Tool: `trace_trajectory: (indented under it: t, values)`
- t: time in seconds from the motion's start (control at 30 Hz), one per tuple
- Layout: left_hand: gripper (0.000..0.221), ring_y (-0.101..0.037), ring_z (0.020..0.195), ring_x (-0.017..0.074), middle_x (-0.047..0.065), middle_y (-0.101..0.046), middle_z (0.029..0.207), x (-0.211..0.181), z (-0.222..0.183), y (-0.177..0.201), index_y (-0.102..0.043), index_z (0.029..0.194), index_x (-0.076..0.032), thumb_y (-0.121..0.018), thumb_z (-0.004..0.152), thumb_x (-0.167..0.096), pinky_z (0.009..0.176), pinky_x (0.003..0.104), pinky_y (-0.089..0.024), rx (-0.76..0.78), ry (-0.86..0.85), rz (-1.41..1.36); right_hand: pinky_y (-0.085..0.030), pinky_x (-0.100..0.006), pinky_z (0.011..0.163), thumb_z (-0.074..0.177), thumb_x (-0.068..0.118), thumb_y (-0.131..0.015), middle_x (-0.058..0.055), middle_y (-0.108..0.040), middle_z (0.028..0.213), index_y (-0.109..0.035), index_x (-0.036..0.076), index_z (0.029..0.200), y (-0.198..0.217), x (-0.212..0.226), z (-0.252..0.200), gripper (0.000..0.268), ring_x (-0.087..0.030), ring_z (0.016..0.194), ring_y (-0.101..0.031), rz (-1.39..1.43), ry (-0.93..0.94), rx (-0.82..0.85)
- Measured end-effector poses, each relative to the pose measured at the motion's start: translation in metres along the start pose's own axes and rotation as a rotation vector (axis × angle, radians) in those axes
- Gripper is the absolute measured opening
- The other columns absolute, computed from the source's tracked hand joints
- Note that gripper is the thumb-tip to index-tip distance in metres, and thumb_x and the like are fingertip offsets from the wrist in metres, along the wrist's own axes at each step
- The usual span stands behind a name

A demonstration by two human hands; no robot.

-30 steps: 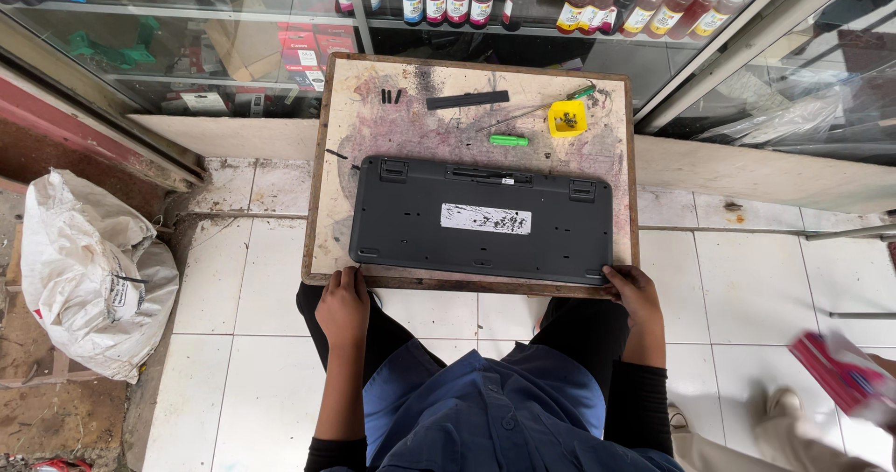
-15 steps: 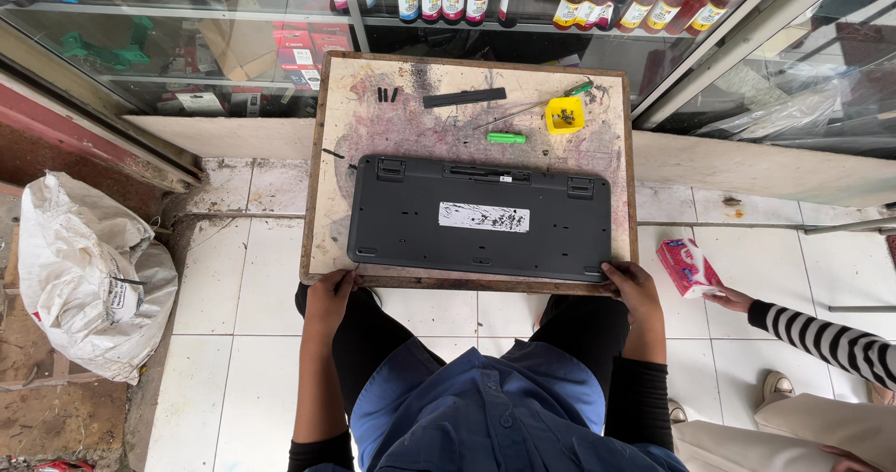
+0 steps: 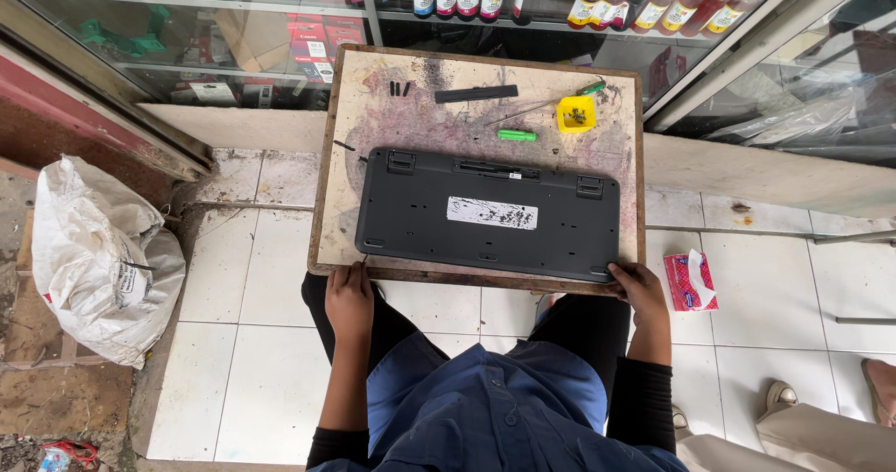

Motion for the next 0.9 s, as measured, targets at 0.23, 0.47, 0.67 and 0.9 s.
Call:
trace_trajectory:
  t: [0.23, 0.47, 0.67, 0.9]
  values:
    - [0.014, -0.073, 0.095, 0.0254, 0.013, -0.073, 0.092, 0.012, 0.012, 0.006, -0.078, 0.102, 0.000, -0.067, 0.100, -0.009, 0.089, 0.034, -0.059, 0.095, 0.190, -0.125, -0.050, -0.025, 0.054, 0.088, 0.029, -0.086, -0.018, -0.065, 0.076, -0.065, -0.004, 0.110, 0.001, -0.006, 0.004, 0.045, -0.026, 0.068, -0.071, 0.017, 0.002, 0.004]
    - [0.031, -0.057, 0.053, 0.0168, 0.011, -0.066, 0.065, 0.071, -0.014, -0.073, -0.077, 0.088, -0.005, -0.060, 0.104, -0.025, 0.050, 0.034, -0.043, 0.434, 0.678, -0.799, -0.051, -0.026, 0.054, 0.087, 0.030, -0.088, -0.019, -0.066, 0.077, -0.066, -0.004, 0.111, 0.001, -0.008, 0.010, 0.047, -0.029, 0.068, -0.072, 0.024, -0.005, 0.014]
    - [0.031, -0.046, 0.051, 0.0107, 0.011, -0.059, 0.067, 0.076, -0.028, -0.104, -0.074, 0.094, 0.002, -0.056, 0.105, -0.021, 0.046, 0.027, -0.035, 0.506, 0.839, -1.041, -0.050, -0.024, 0.053, 0.086, 0.029, -0.088, -0.017, -0.065, 0.076, -0.065, -0.003, 0.111, 0.000, -0.003, 0.005, 0.047, -0.027, 0.067, -0.072, 0.013, -0.002, 0.004]
    - [0.021, -0.072, 0.073, 0.0304, 0.018, -0.074, 0.085, 0.014, 0.027, 0.010, -0.076, 0.103, 0.003, -0.061, 0.103, -0.012, 0.064, 0.033, -0.057, 0.347, 0.379, -0.292, -0.055, -0.029, 0.059, 0.088, 0.027, -0.088, -0.022, -0.064, 0.079, -0.063, -0.009, 0.114, 0.004, -0.010, 0.011, 0.050, -0.031, 0.070, -0.071, 0.014, 0.020, -0.019]
Point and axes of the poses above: each hand's wrist, its own z-axis towards the middle knuckle, its own y-axis out of the back of the hand, x = y × z, the point moved 9 cm from there along z, towards the middle knuckle
